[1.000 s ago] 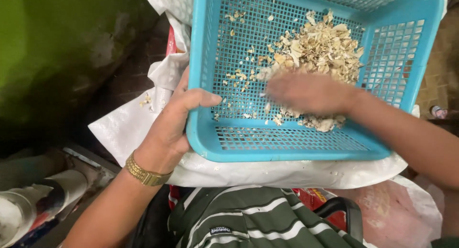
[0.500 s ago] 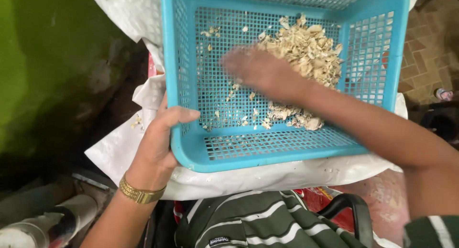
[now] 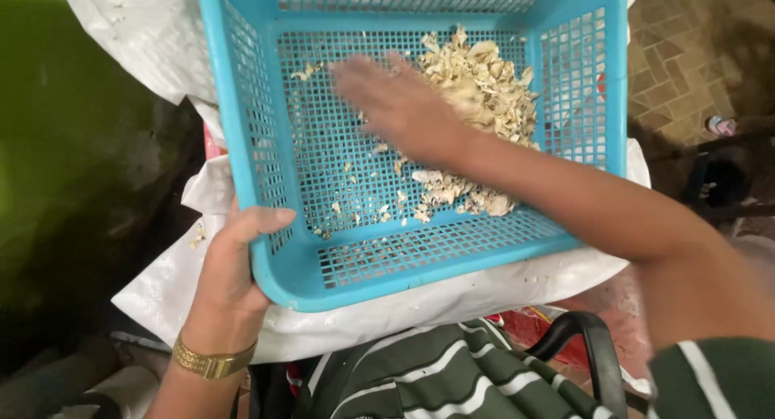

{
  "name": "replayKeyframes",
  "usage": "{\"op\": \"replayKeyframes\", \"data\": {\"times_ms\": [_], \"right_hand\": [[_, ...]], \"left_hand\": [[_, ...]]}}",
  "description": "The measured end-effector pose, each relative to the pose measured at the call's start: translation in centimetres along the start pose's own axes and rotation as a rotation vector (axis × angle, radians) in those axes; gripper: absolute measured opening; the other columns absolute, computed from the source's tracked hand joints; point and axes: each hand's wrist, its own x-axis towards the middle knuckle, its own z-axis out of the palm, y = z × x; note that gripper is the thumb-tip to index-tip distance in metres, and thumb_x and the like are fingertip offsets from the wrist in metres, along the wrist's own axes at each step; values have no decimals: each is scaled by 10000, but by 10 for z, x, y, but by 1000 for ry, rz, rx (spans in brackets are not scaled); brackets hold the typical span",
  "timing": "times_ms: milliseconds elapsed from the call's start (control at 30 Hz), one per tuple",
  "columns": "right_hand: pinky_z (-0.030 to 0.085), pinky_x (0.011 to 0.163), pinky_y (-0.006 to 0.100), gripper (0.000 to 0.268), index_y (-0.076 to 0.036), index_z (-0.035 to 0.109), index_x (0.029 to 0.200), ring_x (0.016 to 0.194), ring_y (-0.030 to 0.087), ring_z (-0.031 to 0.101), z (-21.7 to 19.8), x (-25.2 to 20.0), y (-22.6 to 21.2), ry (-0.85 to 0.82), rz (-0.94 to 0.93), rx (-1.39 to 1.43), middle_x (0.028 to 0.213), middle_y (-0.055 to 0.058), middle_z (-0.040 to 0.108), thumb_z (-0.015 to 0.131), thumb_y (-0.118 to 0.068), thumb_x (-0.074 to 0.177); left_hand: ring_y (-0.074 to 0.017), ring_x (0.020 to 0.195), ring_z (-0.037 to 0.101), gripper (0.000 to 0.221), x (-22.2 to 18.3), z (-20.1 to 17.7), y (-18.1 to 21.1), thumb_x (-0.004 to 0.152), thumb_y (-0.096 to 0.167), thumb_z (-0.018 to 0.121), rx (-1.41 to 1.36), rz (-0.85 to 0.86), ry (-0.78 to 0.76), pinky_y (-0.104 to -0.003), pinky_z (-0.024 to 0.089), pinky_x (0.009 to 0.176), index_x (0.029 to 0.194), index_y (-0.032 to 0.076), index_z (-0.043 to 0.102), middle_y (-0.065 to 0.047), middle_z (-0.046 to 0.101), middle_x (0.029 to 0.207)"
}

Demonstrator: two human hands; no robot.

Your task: Scooping dried agricultural material from a large sack into a plastic basket and spreading it out by hand

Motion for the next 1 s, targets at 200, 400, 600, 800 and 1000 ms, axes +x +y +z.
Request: {"op": "replayKeyframes", "data": {"times_ms": [200,400,600,800,1000], "right_hand": [[434,1109,567,98,14,508,989,1006,352,456,-42,-79,66,399,96,40,993,196,480,431,-27,1035],[265,1248,560,646,-14,179,1578,1513,377,261,-15,-75,31,289,718,480,1655,247,222,469,-254,1054],[431,1050,527,578,-164,544,1379,1333,325,452,-8,-46,-33,271,118,394,1414,156,479,682,-480,916],[526,868,495,284,-94,667,1218,1016,274,543,-24,-58,4,155,-143,202,1201,92,528,593,-273,1010],[432,425,269,254,-51,653,946,696,199,540,-20,-70,75,295,115,134,825,70,580,424,59,960]], "left_hand": [[-416,1132,631,823,6,-4,0,644,-2,530,-23,2,-21,-560,534,984,1464,22,476,-224,633,1335],[-402,1101,641,795,3,-6,-2,643,6,548,-15,19,-42,-554,546,959,1436,18,492,-223,643,1305],[-405,1071,647,811,-9,1,-13,654,44,577,60,71,-79,-549,558,906,1459,26,476,-216,639,1282],[-406,1185,606,935,-31,37,-10,603,34,505,165,45,139,-577,514,995,1534,100,439,-178,605,1375],[-427,1154,612,893,-19,5,-15,625,51,553,102,84,13,-609,525,954,1511,61,444,-200,609,1335]]}}
